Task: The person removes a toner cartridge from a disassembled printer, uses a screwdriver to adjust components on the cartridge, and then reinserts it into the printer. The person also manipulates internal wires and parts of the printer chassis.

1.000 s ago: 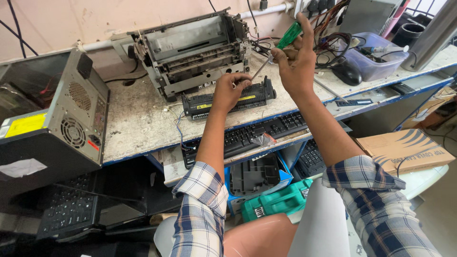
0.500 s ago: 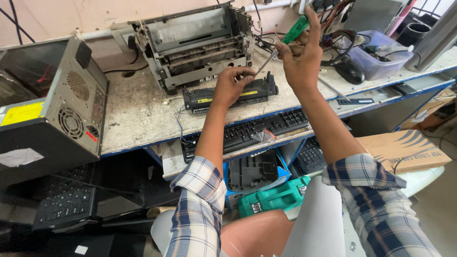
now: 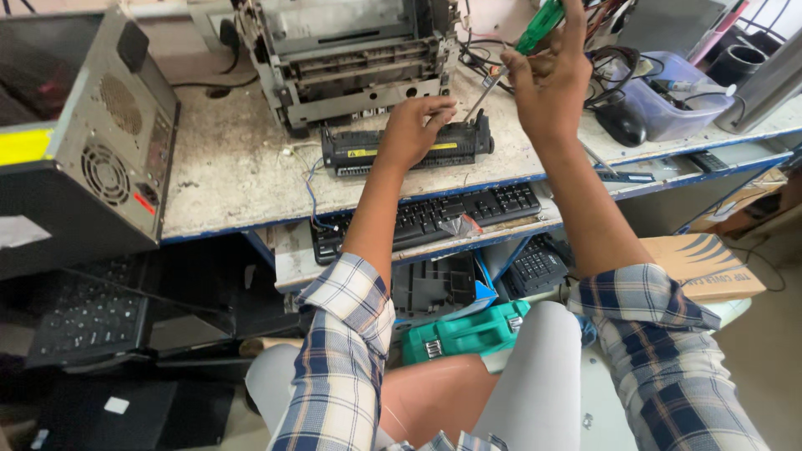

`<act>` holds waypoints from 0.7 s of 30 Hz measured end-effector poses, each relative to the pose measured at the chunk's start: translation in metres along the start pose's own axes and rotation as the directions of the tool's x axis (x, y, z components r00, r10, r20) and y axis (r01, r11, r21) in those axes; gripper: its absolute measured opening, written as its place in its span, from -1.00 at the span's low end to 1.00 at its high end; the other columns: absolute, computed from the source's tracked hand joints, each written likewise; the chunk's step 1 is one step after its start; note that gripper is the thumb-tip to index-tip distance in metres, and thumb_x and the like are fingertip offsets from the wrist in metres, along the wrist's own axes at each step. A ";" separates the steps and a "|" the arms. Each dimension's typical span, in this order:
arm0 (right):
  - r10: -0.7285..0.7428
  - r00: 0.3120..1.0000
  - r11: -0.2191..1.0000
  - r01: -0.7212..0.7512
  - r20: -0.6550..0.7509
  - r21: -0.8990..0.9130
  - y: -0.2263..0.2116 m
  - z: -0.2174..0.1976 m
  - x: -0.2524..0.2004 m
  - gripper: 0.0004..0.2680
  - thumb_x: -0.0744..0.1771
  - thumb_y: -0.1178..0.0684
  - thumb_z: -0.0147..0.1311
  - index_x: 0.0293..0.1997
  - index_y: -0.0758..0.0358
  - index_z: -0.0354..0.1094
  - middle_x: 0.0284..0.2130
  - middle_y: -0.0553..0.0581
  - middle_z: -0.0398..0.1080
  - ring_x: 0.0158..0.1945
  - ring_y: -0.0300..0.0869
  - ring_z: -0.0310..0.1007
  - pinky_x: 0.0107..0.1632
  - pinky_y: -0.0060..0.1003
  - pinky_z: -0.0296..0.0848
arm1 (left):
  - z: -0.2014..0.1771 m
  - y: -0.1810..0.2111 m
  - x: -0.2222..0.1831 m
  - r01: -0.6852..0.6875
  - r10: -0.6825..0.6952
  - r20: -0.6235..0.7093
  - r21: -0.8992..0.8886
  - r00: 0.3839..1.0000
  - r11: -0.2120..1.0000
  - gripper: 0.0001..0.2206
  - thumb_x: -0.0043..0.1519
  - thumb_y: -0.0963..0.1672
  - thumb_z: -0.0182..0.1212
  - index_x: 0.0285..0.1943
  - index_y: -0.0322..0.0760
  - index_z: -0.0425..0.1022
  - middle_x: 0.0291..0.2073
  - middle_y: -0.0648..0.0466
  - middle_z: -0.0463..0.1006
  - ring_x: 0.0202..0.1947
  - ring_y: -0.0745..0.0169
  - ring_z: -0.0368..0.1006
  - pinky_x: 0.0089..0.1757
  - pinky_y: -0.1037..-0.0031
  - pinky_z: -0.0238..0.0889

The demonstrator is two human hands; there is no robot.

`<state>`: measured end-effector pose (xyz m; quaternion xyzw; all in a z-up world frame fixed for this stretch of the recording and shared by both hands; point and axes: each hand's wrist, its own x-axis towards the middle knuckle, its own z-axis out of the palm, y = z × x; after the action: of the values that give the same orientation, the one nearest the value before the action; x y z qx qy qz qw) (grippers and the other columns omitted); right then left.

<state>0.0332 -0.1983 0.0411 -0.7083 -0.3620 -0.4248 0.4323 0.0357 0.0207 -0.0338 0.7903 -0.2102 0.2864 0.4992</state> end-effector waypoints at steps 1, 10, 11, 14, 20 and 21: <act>0.015 1.000 0.999 -0.014 0.019 -0.030 0.001 -0.001 0.000 -0.41 0.43 0.39 0.24 0.54 0.13 -0.18 -0.13 0.18 0.43 -0.22 -0.29 0.62 -0.25 -0.48 0.50 | 0.001 0.001 -0.001 -0.021 0.022 -0.007 0.026 1.000 0.999 -0.77 0.23 -0.14 0.35 0.05 -0.26 0.63 -0.16 -0.03 0.71 -0.13 0.13 0.67 -0.07 0.41 0.43; -0.053 0.988 0.994 0.066 0.142 -0.089 -0.004 -0.002 -0.001 -0.39 0.41 0.39 0.24 0.55 0.03 -0.14 -0.15 0.21 0.42 -0.12 -0.16 0.71 -0.17 -0.36 0.58 | 0.002 0.015 -0.003 0.084 -0.099 0.047 0.252 0.994 0.964 -0.77 0.16 -0.11 0.40 -0.01 -0.16 0.67 -0.15 -0.01 0.69 -0.13 0.03 0.62 -0.09 0.29 0.44; -0.052 0.988 0.995 0.064 0.148 -0.074 -0.003 -0.001 -0.001 -0.40 0.42 0.39 0.22 0.56 0.04 -0.14 -0.13 0.22 0.42 -0.09 -0.15 0.72 -0.18 -0.38 0.60 | 0.002 0.017 -0.003 0.100 -0.116 0.046 0.260 0.992 0.960 -0.77 0.15 -0.11 0.40 -0.02 -0.16 0.67 -0.16 0.01 0.69 -0.12 0.05 0.62 -0.09 0.29 0.44; -0.051 0.986 0.996 0.062 0.159 -0.064 -0.003 0.000 -0.002 -0.43 0.44 0.37 0.22 0.55 0.07 -0.13 -0.10 0.24 0.44 -0.06 -0.12 0.73 -0.19 -0.38 0.62 | 0.002 0.023 -0.003 0.143 -0.161 0.048 0.269 0.986 0.953 -0.77 0.15 -0.10 0.39 -0.02 -0.14 0.67 -0.16 0.04 0.70 -0.13 0.09 0.63 -0.11 0.30 0.43; -0.057 0.988 0.985 0.080 0.146 -0.151 -0.004 0.004 0.000 -0.48 0.42 0.27 0.35 0.45 0.19 -0.03 -0.10 0.26 0.46 -0.12 -0.07 0.65 -0.23 -0.33 0.55 | 0.002 0.023 -0.001 0.149 -0.173 0.064 0.278 0.983 0.949 -0.78 0.16 -0.10 0.36 -0.01 -0.12 0.66 -0.15 0.07 0.70 -0.15 0.11 0.63 -0.13 0.32 0.43; -0.067 0.989 0.985 0.087 0.135 -0.148 -0.004 0.006 0.002 -0.50 0.40 0.29 0.32 0.43 0.27 -0.01 -0.06 0.28 0.44 -0.08 -0.04 0.62 -0.20 -0.34 0.59 | 0.002 0.022 -0.002 0.148 -0.171 0.064 0.276 0.983 0.950 -0.78 0.16 -0.11 0.36 -0.01 -0.12 0.66 -0.15 0.07 0.71 -0.15 0.11 0.63 -0.13 0.32 0.43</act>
<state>0.0323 -0.1910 0.0421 -0.7508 -0.3827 -0.4213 0.3353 0.0213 0.0102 -0.0208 0.8771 -0.1263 0.2362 0.3987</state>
